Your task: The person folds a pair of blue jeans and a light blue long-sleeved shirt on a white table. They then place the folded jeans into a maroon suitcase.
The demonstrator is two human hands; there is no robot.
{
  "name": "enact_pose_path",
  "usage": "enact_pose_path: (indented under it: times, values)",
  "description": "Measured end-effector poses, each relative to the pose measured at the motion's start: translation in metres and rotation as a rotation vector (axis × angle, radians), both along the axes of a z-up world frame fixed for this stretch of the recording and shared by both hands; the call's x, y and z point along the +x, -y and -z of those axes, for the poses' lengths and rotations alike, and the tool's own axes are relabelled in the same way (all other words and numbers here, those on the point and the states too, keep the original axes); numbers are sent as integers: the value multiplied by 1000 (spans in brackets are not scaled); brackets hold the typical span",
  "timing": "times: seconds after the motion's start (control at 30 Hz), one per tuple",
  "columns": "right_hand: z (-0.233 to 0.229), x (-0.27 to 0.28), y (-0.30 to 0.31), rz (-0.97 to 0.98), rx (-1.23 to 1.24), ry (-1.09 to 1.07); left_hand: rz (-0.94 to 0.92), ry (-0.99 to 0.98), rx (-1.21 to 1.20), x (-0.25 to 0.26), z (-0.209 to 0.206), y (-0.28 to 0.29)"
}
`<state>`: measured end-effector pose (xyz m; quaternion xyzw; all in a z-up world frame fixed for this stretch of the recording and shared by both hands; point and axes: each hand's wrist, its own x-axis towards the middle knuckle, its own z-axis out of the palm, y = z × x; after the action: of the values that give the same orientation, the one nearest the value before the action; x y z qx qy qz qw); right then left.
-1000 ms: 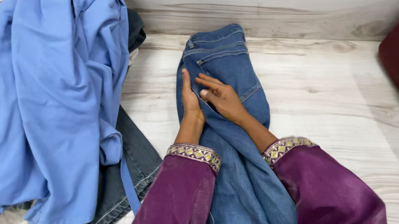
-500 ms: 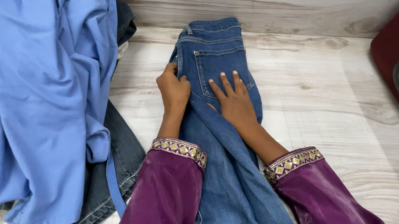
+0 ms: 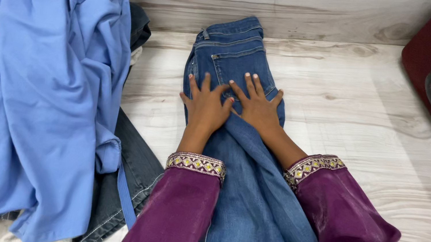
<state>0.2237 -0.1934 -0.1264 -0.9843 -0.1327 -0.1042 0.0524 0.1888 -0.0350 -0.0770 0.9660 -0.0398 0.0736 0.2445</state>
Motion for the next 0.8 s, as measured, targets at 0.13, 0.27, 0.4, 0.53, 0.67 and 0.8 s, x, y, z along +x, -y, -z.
enact_pose_path:
  times: [0.13,0.27,0.4,0.53,0.67,0.8]
  values:
    - [14,1,23,-83,213,39,71,-422,42,-34,-20,18]
    - [11,-22,57,-147,712,54,159,-281,91,-43,6,4]
    - [-16,-108,58,-214,324,193,313,-116,-83,-21,38,-36]
    - [-73,-159,47,59,267,-120,401,-38,-261,-6,55,-59]
    - [-85,-152,37,181,404,-438,378,20,-385,9,59,-64]
    - [-49,-104,53,68,712,-313,281,160,-414,25,62,-55]
